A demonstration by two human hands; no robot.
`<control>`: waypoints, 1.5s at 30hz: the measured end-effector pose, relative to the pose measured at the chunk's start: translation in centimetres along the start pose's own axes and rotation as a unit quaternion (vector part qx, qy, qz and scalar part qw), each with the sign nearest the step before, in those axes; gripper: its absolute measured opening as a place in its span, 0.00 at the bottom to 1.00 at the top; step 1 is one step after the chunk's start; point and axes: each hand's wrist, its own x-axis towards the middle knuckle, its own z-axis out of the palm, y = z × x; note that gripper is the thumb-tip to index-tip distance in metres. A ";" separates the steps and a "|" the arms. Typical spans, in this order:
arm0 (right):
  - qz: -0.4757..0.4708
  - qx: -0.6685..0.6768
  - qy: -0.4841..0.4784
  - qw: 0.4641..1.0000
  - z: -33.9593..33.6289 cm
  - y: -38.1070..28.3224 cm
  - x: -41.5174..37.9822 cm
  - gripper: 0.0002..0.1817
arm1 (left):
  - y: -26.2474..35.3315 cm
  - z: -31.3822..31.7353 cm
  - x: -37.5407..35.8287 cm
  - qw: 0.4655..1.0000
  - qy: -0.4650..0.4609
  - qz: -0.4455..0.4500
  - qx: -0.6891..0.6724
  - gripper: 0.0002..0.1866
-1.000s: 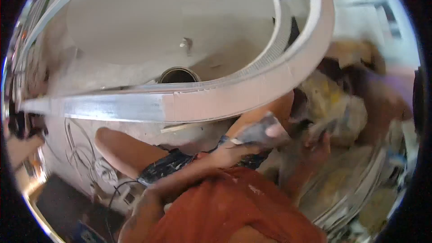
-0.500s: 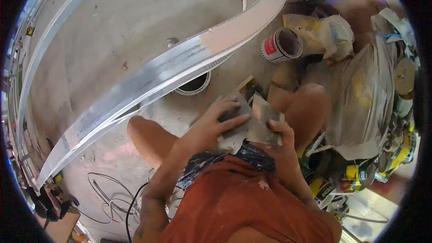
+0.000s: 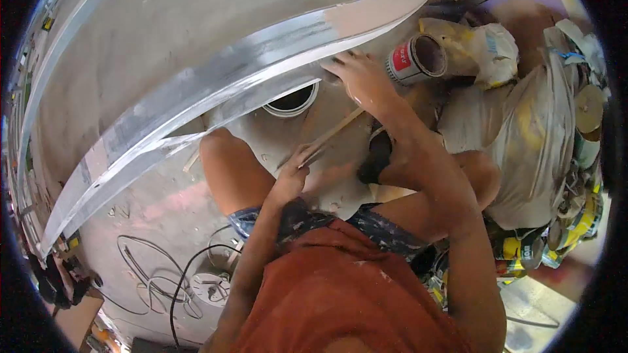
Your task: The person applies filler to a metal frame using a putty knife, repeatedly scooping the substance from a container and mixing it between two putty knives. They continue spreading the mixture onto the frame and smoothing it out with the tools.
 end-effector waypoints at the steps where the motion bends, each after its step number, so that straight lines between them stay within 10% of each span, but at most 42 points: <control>1: -0.021 -0.032 0.027 0.999 0.7 0.3 0.6 0.23 | 0.2 -0.1 0.2 0.999 -0.023 0.029 0.009 0.36; 45: -0.079 -0.095 -0.062 0.990 -1.2 14.9 -0.7 0.32 | -0.3 0.0 2.4 0.989 -0.049 -0.071 -0.117 0.25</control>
